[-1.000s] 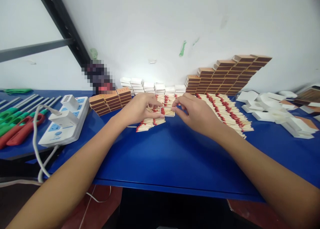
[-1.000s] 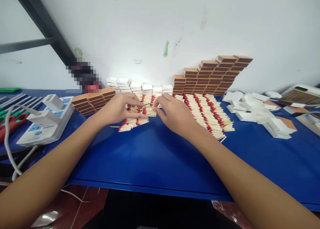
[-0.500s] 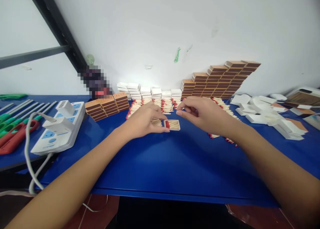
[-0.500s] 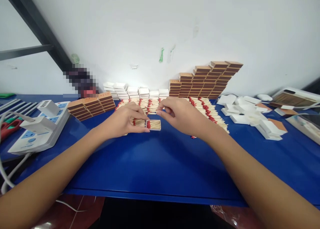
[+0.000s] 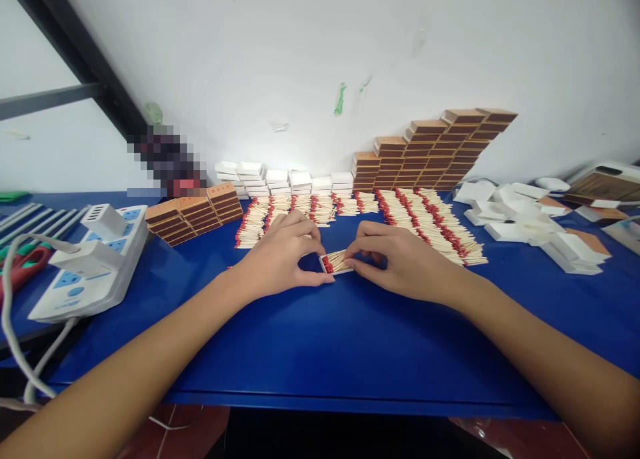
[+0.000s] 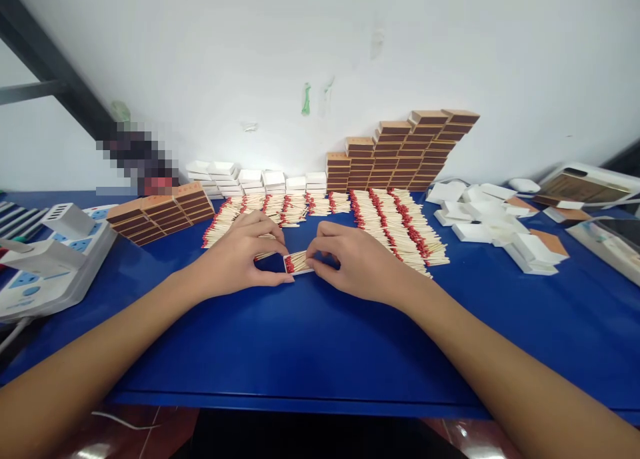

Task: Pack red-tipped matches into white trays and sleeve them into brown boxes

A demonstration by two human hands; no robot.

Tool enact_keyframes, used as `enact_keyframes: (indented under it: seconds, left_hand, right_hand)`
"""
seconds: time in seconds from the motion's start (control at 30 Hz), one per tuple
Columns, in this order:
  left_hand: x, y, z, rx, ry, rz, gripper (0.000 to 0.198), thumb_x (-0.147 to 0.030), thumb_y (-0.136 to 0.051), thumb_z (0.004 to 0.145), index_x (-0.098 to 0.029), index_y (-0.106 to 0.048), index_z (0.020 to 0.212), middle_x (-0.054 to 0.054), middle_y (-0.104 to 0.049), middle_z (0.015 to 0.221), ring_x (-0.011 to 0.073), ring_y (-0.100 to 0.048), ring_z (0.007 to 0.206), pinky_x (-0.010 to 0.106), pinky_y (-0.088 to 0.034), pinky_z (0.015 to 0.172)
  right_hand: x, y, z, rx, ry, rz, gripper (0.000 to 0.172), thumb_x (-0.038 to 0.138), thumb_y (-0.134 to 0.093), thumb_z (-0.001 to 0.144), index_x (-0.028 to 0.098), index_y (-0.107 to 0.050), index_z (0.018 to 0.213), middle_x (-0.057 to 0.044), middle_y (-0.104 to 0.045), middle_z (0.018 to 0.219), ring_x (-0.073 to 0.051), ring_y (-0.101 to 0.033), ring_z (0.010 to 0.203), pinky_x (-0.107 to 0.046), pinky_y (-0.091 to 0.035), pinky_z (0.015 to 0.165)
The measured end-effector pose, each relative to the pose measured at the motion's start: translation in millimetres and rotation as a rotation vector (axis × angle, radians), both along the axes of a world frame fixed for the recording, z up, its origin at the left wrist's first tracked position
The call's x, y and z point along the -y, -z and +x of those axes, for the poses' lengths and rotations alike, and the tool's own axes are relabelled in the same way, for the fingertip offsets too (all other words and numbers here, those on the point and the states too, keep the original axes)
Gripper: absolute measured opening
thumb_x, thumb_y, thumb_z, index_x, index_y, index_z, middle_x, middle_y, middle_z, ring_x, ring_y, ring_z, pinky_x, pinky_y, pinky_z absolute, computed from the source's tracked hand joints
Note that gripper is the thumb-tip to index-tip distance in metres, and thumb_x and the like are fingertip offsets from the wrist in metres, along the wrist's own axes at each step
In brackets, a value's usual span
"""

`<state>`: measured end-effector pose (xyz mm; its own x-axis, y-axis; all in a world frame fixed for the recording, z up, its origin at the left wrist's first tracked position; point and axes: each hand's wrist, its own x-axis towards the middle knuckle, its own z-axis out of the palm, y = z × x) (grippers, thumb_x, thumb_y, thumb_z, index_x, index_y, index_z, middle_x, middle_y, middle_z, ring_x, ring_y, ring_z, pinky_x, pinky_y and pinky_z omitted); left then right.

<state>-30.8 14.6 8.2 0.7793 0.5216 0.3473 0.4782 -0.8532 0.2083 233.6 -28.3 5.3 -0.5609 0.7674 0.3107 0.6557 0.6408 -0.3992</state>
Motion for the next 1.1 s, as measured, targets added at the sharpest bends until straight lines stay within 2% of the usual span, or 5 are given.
enact_keyframes:
  seconds: [0.27, 0.47, 0.7, 0.87, 1.1]
  left_hand:
    - [0.6, -0.7, 1.7, -0.002, 0.019, -0.011, 0.04, -0.059, -0.083, 0.085, -0.021, -0.082, 0.098, 0.006, -0.07, 0.104, 0.025, -0.057, 0.104, 0.041, -0.042, 0.096]
    - [2.2, -3.0, 1.9, 0.002, 0.01, -0.051, 0.039, -0.056, -0.083, 0.085, -0.021, -0.082, 0.1, 0.007, -0.07, 0.105, 0.026, -0.057, 0.107, 0.043, -0.043, 0.099]
    - [2.0, -3.1, 2.6, 0.009, 0.021, -0.071, 0.037, -0.055, -0.083, 0.086, -0.021, -0.081, 0.099, 0.006, -0.071, 0.105, 0.0258, -0.058, 0.109, 0.043, -0.044, 0.1]
    - [2.0, -3.7, 2.5, 0.005, 0.026, -0.079, 0.036, -0.055, -0.083, 0.087, -0.022, -0.081, 0.099, 0.006, -0.07, 0.103, 0.0256, -0.058, 0.107, 0.042, -0.044, 0.099]
    - [3.2, -5.7, 2.7, -0.008, 0.026, -0.08, 0.036, -0.053, -0.084, 0.086, -0.02, -0.08, 0.102, 0.007, -0.07, 0.105, 0.0262, -0.058, 0.108, 0.042, -0.045, 0.1]
  right_hand:
    - [3.2, -1.2, -4.9, -0.025, 0.003, -0.089, 0.017, 0.031, -0.062, 0.102, 0.021, -0.073, 0.094, -0.002, -0.059, 0.089, -0.014, -0.057, 0.071, -0.03, -0.043, 0.065]
    - [2.4, -0.2, -6.4, -0.059, 0.012, -0.053, 0.02, 0.03, -0.058, 0.105, 0.022, -0.076, 0.107, -0.003, -0.059, 0.087, -0.015, -0.057, 0.071, -0.03, -0.044, 0.065]
    - [2.5, 2.2, -6.3, -0.061, 0.013, -0.048, 0.018, 0.031, -0.059, 0.103, 0.022, -0.075, 0.102, -0.004, -0.06, 0.088, -0.015, -0.059, 0.071, -0.031, -0.045, 0.064]
    - [0.0, 5.0, -7.2, -0.05, 0.063, -0.027, 0.016, 0.034, -0.065, 0.101, 0.022, -0.072, 0.094, -0.003, -0.061, 0.088, -0.015, -0.057, 0.071, -0.031, -0.044, 0.064]
    - [0.1, 6.1, -9.7, -0.046, 0.069, -0.029, 0.011, 0.029, -0.063, 0.102, 0.022, -0.07, 0.098, -0.003, -0.06, 0.091, -0.015, -0.056, 0.072, -0.03, -0.043, 0.067]
